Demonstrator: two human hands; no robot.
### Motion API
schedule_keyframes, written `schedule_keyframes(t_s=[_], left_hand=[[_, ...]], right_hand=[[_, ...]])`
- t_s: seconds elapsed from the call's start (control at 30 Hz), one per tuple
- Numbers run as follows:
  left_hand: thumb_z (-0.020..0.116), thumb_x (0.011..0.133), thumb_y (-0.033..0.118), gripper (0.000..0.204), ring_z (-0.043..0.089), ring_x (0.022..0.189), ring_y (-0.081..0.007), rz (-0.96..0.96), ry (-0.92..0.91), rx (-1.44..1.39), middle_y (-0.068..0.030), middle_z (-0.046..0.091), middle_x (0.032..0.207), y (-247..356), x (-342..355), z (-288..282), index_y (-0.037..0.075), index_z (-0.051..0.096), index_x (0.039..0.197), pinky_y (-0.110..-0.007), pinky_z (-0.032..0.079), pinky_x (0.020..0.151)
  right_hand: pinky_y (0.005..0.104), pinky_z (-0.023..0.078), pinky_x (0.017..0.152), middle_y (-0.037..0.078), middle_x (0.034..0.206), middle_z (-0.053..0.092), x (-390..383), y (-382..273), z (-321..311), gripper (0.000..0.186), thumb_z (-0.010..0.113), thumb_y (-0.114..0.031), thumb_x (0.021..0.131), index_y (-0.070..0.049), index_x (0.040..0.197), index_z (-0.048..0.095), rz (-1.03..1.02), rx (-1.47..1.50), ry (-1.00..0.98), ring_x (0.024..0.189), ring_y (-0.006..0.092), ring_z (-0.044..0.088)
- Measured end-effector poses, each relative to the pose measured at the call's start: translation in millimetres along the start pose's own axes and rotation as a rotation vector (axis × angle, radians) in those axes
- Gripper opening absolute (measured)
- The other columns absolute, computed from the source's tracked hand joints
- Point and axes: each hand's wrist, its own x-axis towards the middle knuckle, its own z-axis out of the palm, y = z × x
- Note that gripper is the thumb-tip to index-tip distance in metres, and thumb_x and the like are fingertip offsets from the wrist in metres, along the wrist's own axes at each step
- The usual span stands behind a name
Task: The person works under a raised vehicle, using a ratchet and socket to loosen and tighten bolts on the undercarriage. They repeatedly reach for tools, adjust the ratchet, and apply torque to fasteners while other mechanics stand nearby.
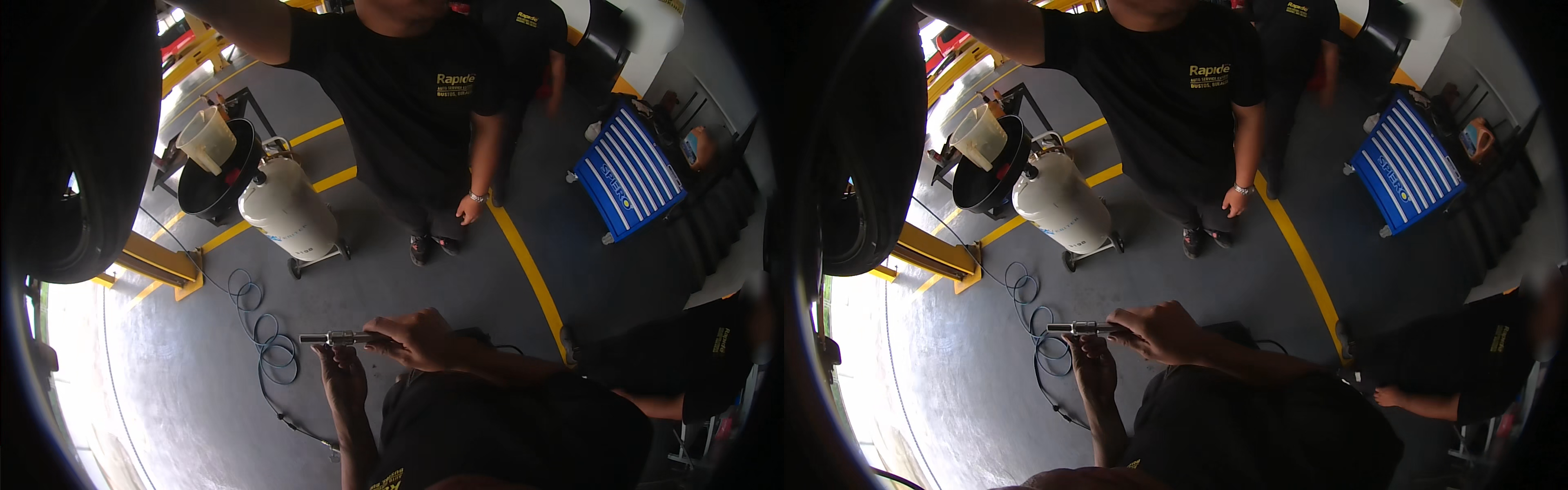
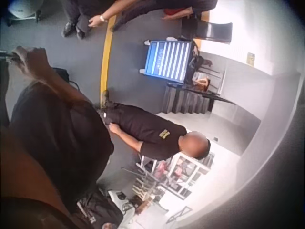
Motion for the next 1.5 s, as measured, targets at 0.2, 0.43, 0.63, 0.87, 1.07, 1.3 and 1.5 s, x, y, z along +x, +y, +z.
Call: schedule_keyframes(t_s=[0.2, 0.43, 0.63, 0.87, 1.07, 1.3, 1.5], left_hand=[[0.049, 0.108, 0.031, 0.027, 0.039, 0.062, -0.0038, 0.041, 0.102, 0.366, 0.0049, 0.047, 0.076, 12, -5, 52, 0.006, 0.059, 0.104, -0.021, 0.03, 0.053], [0.051, 0.107, 0.027, 0.024, 0.026, 0.054, -0.0025, 0.213, -0.191, 0.657, 0.0083, 0.033, 0.066, 63, 11, 100, 0.005, 0.059, 0.103, -0.023, 0.022, 0.049], [0.058, 0.103, 0.034, 0.031, 0.028, 0.057, -0.0009, 0.376, -0.248, 1.151, 0.0083, 0.038, 0.069, 106, -22, 132, 0.003, 0.059, 0.102, -0.021, 0.021, 0.05], [0.06, 0.102, 0.037, 0.033, 0.03, 0.059, -0.0002, 0.475, -0.253, 1.264, 0.0083, 0.04, 0.07, 131, -37, 133, 0.004, 0.06, 0.1, -0.021, 0.022, 0.051], [0.066, 0.097, 0.044, 0.042, 0.041, 0.063, -0.0037, 0.489, -0.207, 1.342, 0.0039, 0.052, 0.073, 152, -50, 131, 0.002, 0.067, 0.097, -0.023, 0.035, 0.057], [0.068, 0.096, 0.044, 0.042, 0.043, 0.065, -0.0038, 0.612, -0.19, 1.412, 0.003, 0.053, 0.074, 161, -61, 139, 0.002, 0.065, 0.096, -0.023, 0.036, 0.058], [0.066, 0.097, 0.045, 0.042, 0.039, 0.064, -0.0013, 0.723, -0.202, 1.356, 0.0057, 0.048, 0.075, 176, -65, 150, 0.003, 0.061, 0.1, -0.02, 0.032, 0.056]], right_hand=[[0.0334, 0.049, 0.052, 0.005, 0.078, 0.07, -26, -26, -1, 0.027, 0.075, -0.025, 0.089, -0.008, 0.109, 0.07, 0.039, -0.114, 0.165, 0.057, 0.0204, 0.065], [0.0315, 0.046, 0.049, 0.006, 0.074, 0.066, -20, -54, -3, 0.027, 0.074, -0.025, 0.09, -0.007, 0.11, 0.072, 0.091, -0.117, 0.285, 0.053, 0.0153, 0.06], [0.0257, 0.043, 0.047, 0.005, 0.072, 0.068, -10, -76, 3, 0.027, 0.077, -0.018, 0.088, -0.007, 0.112, 0.072, 0.005, -0.003, 0.304, 0.053, 0.0085, 0.059], [0.0252, 0.044, 0.048, 0.005, 0.075, 0.069, 0, -83, 12, 0.026, 0.077, -0.017, 0.089, -0.007, 0.112, 0.072, -0.043, 0.143, 0.295, 0.056, 0.0079, 0.062], [0.0237, 0.042, 0.049, 0.005, 0.076, 0.07, 9, -90, 17, 0.026, 0.078, -0.015, 0.088, -0.006, 0.111, 0.073, -0.099, 0.133, 0.3, 0.056, 0.0069, 0.06], [0.0249, 0.039, 0.047, 0.003, 0.07, 0.066, 25, -86, 25, 0.025, 0.079, -0.017, 0.087, -0.006, 0.109, 0.072, -0.176, 0.234, 0.275, 0.052, 0.0059, 0.054], [0.0256, 0.04, 0.05, 0.002, 0.067, 0.063, 53, -91, 29, 0.02, 0.077, -0.021, 0.09, -0.005, 0.103, 0.072, 0.031, 0.499, 0.02, 0.053, 0.0079, 0.052]])
